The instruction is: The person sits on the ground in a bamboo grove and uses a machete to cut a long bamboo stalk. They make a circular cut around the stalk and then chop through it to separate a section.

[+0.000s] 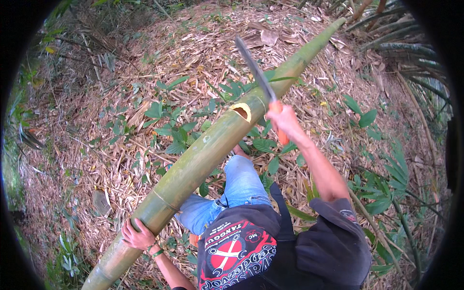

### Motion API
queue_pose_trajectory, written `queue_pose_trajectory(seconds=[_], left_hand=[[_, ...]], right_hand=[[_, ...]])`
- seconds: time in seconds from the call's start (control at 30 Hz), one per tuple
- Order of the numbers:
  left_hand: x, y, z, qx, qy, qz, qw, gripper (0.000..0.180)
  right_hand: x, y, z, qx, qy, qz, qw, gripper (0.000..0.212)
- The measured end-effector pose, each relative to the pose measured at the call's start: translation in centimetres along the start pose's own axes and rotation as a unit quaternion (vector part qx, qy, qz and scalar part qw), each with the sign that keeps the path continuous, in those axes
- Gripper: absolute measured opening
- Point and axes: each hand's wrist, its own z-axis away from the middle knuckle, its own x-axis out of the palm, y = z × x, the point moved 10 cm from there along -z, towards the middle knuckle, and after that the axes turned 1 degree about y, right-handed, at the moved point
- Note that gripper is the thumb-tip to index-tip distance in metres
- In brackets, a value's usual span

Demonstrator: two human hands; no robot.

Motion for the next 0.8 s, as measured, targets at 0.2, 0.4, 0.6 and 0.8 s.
queue_pose_trajectory(seconds=[0.2,0.4,0.6,0.8], left_hand=[[0.9,-0.5,0.9,-0.002,0.001,-0.018,1.0,0.045],[0.7,-0.4,0.4,0.009,0.008,-0.006,1.0,0.043],[0.7,-0.7,1.1,-0.005,0.006,-0.009,1.0,0.043],[0.2,-0.4,0.4,-0.002,0.008,-0.004,1.0,0.041]], right_hand=[[-3.5,-10.3,0.5,-0.228,0.084,-0.174,0.954,0.019],[6.3,13.3,0.7,0.283,-0.221,-0.105,0.927,0.017],[-0.7,-1.2,-3.3,-0.002,-0.11,-0.033,0.993,0.011],[1.9,5.7,-2.9,-0.046,0.017,-0.082,0.995,0.013]])
